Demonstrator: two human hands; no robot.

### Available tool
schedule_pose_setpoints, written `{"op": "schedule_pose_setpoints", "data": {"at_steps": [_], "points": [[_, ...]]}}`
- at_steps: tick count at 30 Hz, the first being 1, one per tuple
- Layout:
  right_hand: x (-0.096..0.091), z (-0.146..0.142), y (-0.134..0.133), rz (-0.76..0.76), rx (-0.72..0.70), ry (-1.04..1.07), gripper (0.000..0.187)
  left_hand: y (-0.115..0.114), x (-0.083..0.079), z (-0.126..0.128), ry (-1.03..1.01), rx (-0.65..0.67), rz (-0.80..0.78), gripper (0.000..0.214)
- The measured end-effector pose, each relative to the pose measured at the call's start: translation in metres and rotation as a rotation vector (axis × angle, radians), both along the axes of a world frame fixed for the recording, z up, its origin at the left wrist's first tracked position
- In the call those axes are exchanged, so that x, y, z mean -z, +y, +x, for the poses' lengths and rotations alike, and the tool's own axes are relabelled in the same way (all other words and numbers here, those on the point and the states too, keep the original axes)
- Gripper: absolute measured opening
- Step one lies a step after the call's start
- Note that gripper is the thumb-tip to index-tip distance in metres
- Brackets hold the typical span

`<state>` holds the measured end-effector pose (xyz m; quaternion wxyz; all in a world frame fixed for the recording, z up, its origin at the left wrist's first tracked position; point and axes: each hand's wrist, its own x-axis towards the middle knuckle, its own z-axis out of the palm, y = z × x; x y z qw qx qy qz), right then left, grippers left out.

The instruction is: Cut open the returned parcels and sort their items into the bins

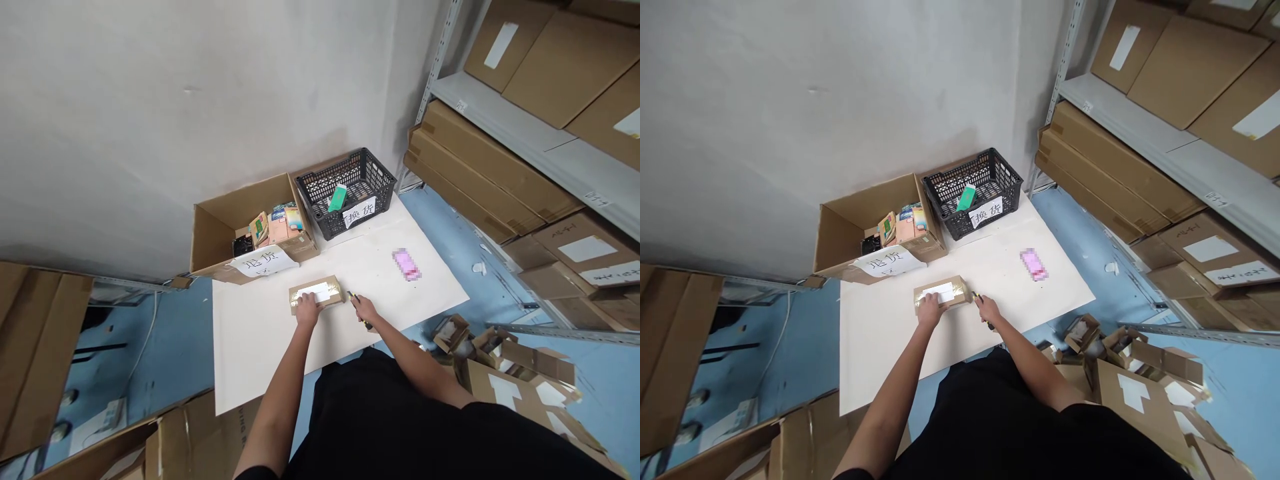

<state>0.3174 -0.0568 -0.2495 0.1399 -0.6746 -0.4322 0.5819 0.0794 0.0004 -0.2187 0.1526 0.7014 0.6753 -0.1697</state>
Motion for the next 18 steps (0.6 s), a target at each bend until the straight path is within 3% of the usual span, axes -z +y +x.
{"op": "schedule_pose_setpoints", "data": {"at_steps": [3, 13, 18], "points": [[0.006, 0.005, -0.002, -0.004, 0.065, -0.038, 0.037, 0.003, -0.006, -0.004, -0.018, 0.005, -0.015, 0.055], [-0.009, -0.015, 0.067, 0.063, -0.099, -0.118, 0.042, -0.004, -0.006, -0.007, -0.028, 0.01, 0.0, 0.056], [-0.007, -0.009, 0.072, 0.064, -0.134, -0.065, 0.035, -0.003, -0.003, -0.007, -0.026, -0.003, -0.003, 0.052]]}}
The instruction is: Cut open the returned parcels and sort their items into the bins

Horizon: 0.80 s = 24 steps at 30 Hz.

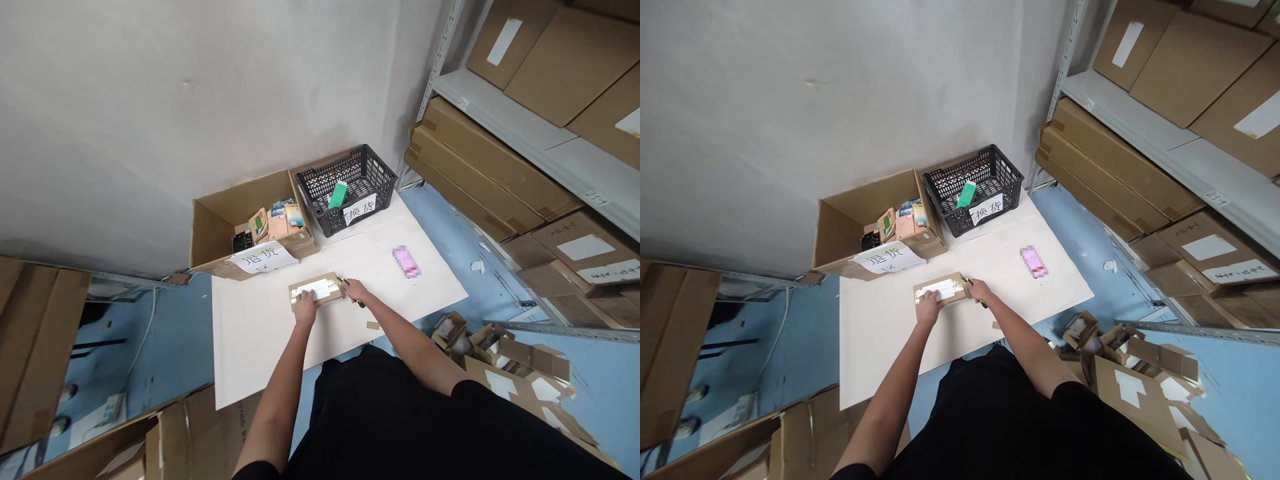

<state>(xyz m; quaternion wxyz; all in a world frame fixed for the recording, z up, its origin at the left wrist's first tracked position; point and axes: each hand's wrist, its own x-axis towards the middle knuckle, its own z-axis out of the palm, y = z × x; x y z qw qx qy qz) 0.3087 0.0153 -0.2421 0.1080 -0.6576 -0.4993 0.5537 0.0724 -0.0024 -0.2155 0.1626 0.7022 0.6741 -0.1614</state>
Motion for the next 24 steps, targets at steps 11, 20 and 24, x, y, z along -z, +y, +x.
{"op": "schedule_pose_setpoints", "data": {"at_steps": [11, 20, 24], "points": [[-0.004, 0.015, -0.02, -0.05, -0.064, 0.086, 0.03, 0.001, 0.0, 0.002, -0.008, -0.016, -0.017, 0.058], [-0.003, 0.002, -0.004, -0.021, 0.005, -0.022, 0.033, -0.002, -0.003, 0.002, -0.018, -0.011, -0.007, 0.058], [-0.003, -0.003, -0.001, -0.039, -0.005, -0.029, 0.035, -0.002, -0.002, 0.002, -0.012, -0.011, -0.003, 0.058]]}}
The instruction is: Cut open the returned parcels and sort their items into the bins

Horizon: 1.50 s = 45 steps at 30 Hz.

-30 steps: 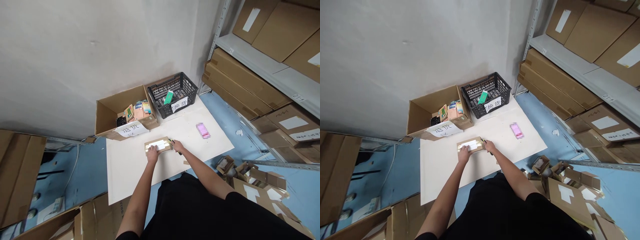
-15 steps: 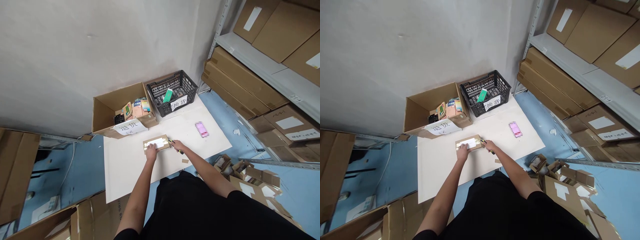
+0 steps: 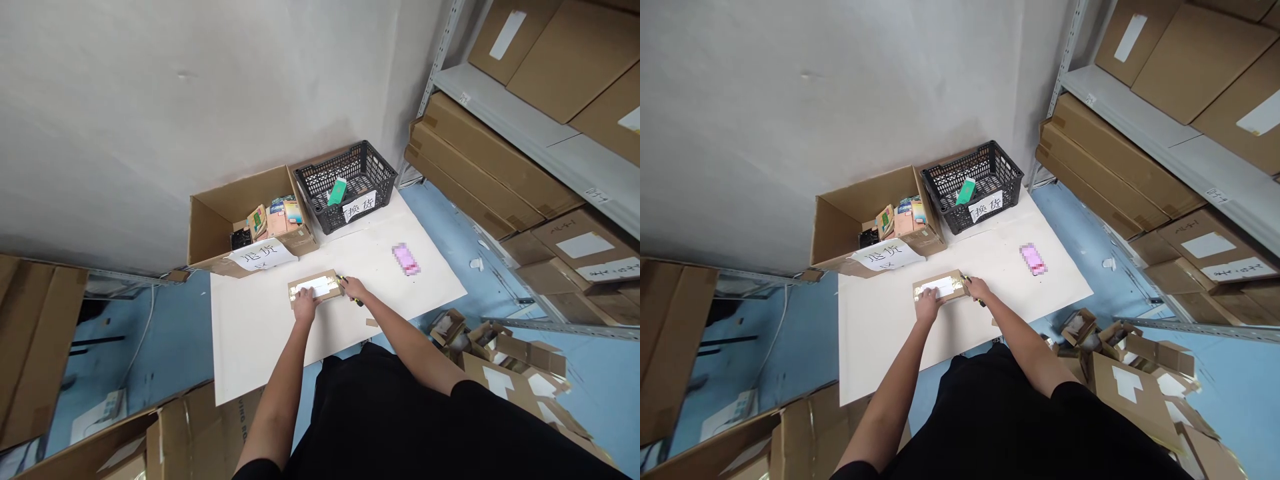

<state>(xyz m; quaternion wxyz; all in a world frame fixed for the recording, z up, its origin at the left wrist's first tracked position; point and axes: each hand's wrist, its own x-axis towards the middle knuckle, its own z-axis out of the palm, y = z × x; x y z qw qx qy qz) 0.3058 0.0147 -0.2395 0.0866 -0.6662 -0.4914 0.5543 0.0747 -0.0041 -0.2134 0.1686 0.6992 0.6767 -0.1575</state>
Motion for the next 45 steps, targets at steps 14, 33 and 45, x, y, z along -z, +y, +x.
{"op": "schedule_pose_setpoints", "data": {"at_steps": [14, 33, 45], "points": [[-0.011, 0.011, -0.013, -0.006, -0.159, -0.073, 0.036, 0.001, -0.003, 0.003, -0.019, -0.036, -0.017, 0.054], [-0.018, 0.003, -0.004, 0.028, -0.142, -0.121, 0.035, -0.001, -0.001, 0.001, -0.016, -0.031, 0.006, 0.055], [-0.024, 0.009, -0.012, 0.043, -0.186, -0.22, 0.034, -0.001, -0.004, 0.001, -0.02, -0.041, -0.004, 0.056]]}}
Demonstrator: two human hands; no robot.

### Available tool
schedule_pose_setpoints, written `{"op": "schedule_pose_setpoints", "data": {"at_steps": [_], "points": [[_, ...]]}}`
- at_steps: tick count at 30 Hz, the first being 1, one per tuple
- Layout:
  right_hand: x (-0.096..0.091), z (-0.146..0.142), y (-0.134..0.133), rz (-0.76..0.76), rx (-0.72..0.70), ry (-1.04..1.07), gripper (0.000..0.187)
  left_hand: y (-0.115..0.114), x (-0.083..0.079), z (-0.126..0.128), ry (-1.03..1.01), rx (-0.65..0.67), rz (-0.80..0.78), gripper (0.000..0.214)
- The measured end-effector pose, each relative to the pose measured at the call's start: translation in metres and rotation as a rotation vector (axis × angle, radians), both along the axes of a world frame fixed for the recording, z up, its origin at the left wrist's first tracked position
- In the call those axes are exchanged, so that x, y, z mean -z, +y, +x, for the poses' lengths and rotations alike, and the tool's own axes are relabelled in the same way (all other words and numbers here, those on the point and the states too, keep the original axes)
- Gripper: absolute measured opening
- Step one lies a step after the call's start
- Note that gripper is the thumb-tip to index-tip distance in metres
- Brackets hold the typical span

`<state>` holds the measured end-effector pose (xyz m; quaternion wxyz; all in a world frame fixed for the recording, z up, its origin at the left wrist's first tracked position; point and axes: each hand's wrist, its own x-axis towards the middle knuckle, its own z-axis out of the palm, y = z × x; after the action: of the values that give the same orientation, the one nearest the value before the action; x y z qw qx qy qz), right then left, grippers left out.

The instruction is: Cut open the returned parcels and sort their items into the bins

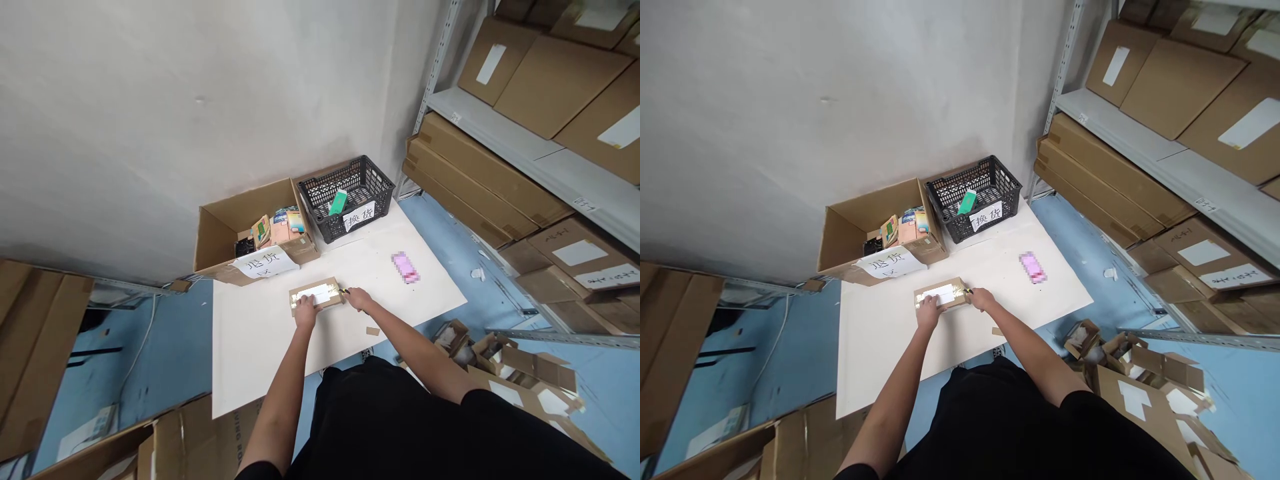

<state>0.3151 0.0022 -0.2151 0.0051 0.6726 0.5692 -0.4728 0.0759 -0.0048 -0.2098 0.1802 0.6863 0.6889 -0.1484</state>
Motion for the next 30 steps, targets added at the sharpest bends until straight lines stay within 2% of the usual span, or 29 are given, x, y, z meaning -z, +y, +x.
{"op": "schedule_pose_setpoints", "data": {"at_steps": [4, 11, 17, 20, 23, 27, 30], "points": [[-0.002, 0.001, 0.002, 0.041, 0.003, -0.007, 0.037, 0.0, 0.0, 0.0, -0.001, -0.001, 0.009, 0.057], [-0.006, -0.003, 0.01, -0.005, 0.009, 0.011, 0.035, 0.001, 0.002, -0.001, 0.001, 0.014, 0.013, 0.054], [0.008, 0.004, -0.01, -0.046, 0.022, 0.124, 0.032, 0.005, 0.002, 0.0, -0.008, -0.004, -0.006, 0.056], [0.024, 0.007, -0.029, -0.046, 0.146, 0.226, 0.033, 0.005, 0.001, -0.001, -0.025, 0.0, 0.004, 0.055], [0.04, 0.007, -0.043, -0.032, 0.368, 0.301, 0.034, 0.002, -0.001, -0.003, -0.024, 0.004, 0.023, 0.054], [0.059, 0.009, -0.052, -0.115, 0.619, 0.286, 0.032, -0.003, -0.002, -0.003, 0.035, 0.014, 0.061, 0.05], [0.072, 0.021, -0.054, -0.091, 0.714, 0.236, 0.024, -0.008, -0.001, -0.002, 0.115, -0.015, 0.099, 0.056]]}}
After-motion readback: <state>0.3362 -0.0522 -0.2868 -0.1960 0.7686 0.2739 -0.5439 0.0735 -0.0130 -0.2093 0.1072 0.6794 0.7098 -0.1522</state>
